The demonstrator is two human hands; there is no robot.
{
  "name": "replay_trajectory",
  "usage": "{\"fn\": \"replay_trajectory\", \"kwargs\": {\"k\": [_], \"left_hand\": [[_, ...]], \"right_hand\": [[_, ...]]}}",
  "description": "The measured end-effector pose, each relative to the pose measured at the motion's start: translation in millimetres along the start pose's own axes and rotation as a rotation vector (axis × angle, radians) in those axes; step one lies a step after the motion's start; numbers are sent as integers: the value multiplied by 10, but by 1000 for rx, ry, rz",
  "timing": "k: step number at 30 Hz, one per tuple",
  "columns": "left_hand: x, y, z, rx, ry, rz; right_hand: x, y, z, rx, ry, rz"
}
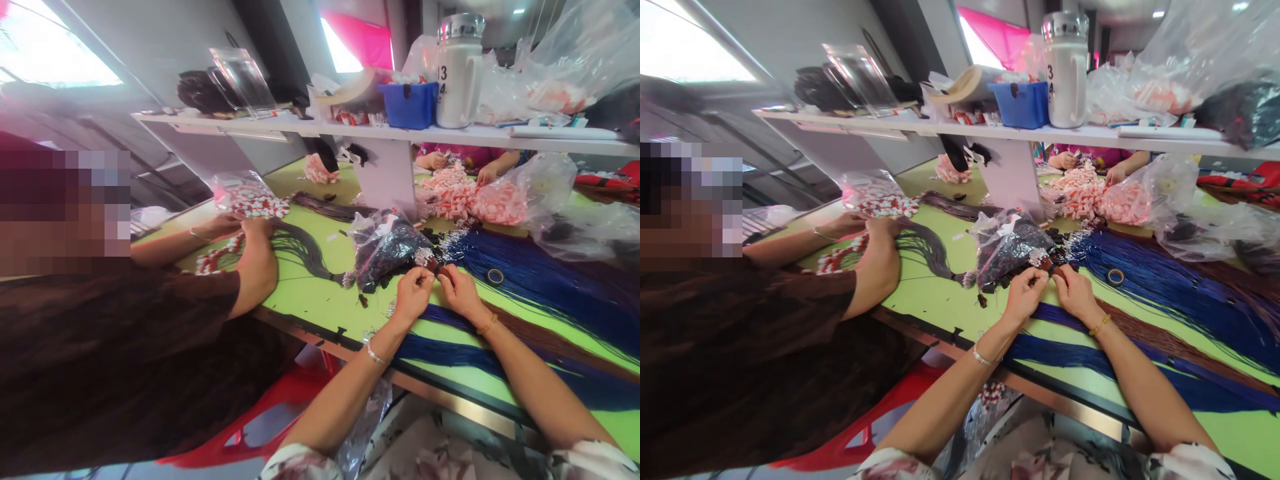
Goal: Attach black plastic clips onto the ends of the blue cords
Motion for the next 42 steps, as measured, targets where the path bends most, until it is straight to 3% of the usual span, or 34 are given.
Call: {"fn": "replay_trajectory", "kwargs": {"k": [4, 11, 16, 20, 23, 26, 29, 31, 34, 37, 40, 42], "left_hand": [[65, 67, 27, -120, -6, -120], [75, -52, -73, -212, 144, -334], [100, -98, -130, -345, 141, -516], [39, -106, -95, -359, 76, -490], [-9, -52, -72, -274, 39, -393], [77, 87, -155, -120, -7, -271], [250, 285, -315, 51, -163, -221], [275, 409, -344, 113, -159, -176], [65, 556, -165, 168, -61, -122], [-281, 648, 203, 234, 46, -123], [-487, 636, 556, 142, 129, -162], [-489, 544, 713, 118, 154, -125]], "right_hand": [[-4, 12, -29, 72, 17, -10], [-30, 34, -39, -43, -64, -16], [-24, 53, -52, -59, -59, -50], [-12, 63, -82, -37, -73, -27], [-13, 58, -117, 15, -55, -35], [-57, 71, -134, 69, -50, -89], [-125, 123, -119, 72, -65, -191], [-153, 160, -107, -2, -51, -187], [-155, 187, -108, -131, -54, -73], [-145, 180, -87, -164, -119, -29], [-135, 144, 6, -153, -219, 14], [-118, 115, 69, -111, -293, 82]]}}
Point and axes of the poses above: each hand's wrist, its own x-axis away from the middle knuckle, its own z-axis out of the back of the hand, y = z × x, the point moved 1 cm from there along -x, towards the middle knuckle, and after that the axes turned 11 degrees about -z, right-handed, at the moved point
